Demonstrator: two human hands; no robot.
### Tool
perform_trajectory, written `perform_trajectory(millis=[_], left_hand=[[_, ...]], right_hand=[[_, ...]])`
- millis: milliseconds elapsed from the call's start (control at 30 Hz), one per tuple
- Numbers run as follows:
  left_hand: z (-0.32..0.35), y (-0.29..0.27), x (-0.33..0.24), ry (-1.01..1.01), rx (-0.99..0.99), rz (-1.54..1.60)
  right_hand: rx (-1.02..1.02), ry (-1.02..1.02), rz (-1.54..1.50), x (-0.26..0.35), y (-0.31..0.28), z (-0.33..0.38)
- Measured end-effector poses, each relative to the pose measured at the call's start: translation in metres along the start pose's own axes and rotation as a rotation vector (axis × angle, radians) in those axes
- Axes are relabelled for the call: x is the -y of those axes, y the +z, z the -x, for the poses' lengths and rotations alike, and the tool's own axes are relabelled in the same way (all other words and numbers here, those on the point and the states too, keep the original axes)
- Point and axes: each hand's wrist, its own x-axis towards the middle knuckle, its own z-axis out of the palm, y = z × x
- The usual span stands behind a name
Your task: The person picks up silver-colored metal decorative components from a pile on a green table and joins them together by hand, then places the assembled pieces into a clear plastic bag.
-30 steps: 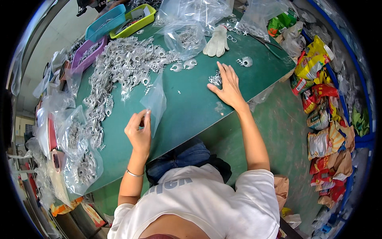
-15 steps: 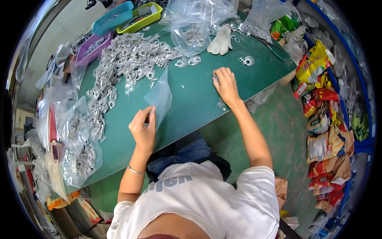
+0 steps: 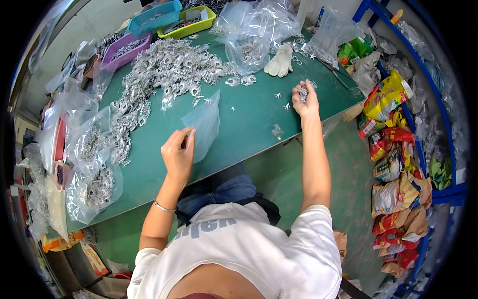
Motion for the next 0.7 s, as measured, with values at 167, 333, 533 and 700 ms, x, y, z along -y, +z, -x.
perform_trajectory(millis=[167,333,533,700], left_hand=[[0.0,-0.003,0.001,-0.002,-0.004,-0.006],[0.001,-0.002,0.0,-0.032,0.012,0.019],[0.002,-0.006,0.001,-0.031,0.004,-0.004],[0.003,-0.007,0.002,-0.036,0.006,-0.02]], right_hand=[[-0.068,-0.546,1.596,-0.008,0.008,0.035],[-0.06,-0.628,2.162,-0.025,0.017,0.062],[0.057,-0.094,1.37,-0.01,0.02,0.036],[0.011,-0.497,1.948,-0.026,0.023,0.011]])
